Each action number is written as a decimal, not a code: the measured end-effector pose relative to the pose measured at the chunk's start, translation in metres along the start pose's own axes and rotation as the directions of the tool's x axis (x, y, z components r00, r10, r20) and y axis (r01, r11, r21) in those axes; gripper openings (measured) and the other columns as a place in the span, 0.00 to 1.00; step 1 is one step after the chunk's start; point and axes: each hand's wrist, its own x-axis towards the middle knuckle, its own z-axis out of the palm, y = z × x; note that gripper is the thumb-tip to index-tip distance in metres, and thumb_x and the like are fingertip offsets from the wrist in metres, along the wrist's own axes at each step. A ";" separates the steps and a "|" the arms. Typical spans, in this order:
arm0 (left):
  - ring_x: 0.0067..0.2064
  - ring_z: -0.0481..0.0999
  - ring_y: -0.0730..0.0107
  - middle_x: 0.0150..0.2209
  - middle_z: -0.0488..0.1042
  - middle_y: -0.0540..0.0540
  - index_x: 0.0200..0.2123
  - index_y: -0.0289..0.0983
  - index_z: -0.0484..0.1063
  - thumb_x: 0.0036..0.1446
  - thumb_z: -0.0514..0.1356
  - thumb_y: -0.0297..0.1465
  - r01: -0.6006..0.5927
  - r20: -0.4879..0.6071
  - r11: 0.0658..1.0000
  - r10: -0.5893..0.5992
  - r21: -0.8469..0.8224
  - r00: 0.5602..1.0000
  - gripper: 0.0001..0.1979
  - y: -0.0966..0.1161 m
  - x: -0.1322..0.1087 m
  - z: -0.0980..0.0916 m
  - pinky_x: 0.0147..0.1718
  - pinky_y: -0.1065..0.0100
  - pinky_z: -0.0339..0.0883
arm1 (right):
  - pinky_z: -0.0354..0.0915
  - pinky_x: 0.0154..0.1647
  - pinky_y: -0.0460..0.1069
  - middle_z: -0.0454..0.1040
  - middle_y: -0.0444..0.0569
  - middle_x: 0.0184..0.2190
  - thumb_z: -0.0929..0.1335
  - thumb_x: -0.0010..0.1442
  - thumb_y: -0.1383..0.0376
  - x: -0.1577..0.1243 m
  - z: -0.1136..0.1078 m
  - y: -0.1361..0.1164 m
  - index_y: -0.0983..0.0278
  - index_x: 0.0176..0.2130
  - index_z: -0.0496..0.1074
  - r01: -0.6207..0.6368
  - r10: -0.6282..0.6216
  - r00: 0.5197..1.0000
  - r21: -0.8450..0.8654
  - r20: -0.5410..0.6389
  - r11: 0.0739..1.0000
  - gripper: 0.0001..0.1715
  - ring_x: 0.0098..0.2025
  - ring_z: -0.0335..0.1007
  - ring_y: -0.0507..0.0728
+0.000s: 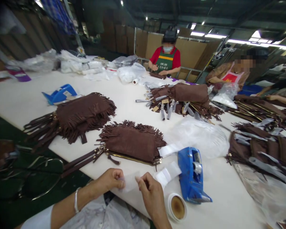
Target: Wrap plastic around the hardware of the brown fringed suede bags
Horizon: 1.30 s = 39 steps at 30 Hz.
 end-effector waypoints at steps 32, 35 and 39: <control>0.29 0.70 0.68 0.28 0.72 0.47 0.32 0.33 0.70 0.38 0.72 0.45 -0.072 -0.210 0.976 0.028 -0.207 0.977 0.25 -0.034 -0.077 -0.112 0.30 0.68 0.60 | 0.56 0.28 0.43 0.71 0.42 0.23 0.63 0.61 0.61 0.040 0.127 -0.085 0.63 0.29 0.71 0.226 -0.247 0.850 0.101 0.466 0.969 0.12 0.26 0.64 0.51; 0.24 0.61 0.75 0.21 0.65 0.52 0.24 0.34 0.65 0.40 0.69 0.47 -0.117 -0.253 0.977 0.069 -0.180 0.965 0.24 -0.037 -0.071 -0.115 0.25 0.71 0.51 | 0.58 0.24 0.44 0.72 0.43 0.22 0.64 0.59 0.58 0.055 0.142 -0.082 0.63 0.31 0.72 0.065 -0.141 0.909 0.199 0.392 0.978 0.13 0.24 0.66 0.51; 0.24 0.56 0.75 0.20 0.59 0.55 0.22 0.36 0.62 0.48 0.64 0.46 -0.149 -0.375 0.988 0.149 0.030 0.915 0.21 -0.029 -0.079 -0.124 0.25 0.71 0.47 | 0.57 0.16 0.44 0.75 0.46 0.21 0.68 0.52 0.47 0.078 0.174 -0.079 0.65 0.39 0.70 -0.300 0.166 0.929 0.411 0.330 0.861 0.25 0.19 0.65 0.52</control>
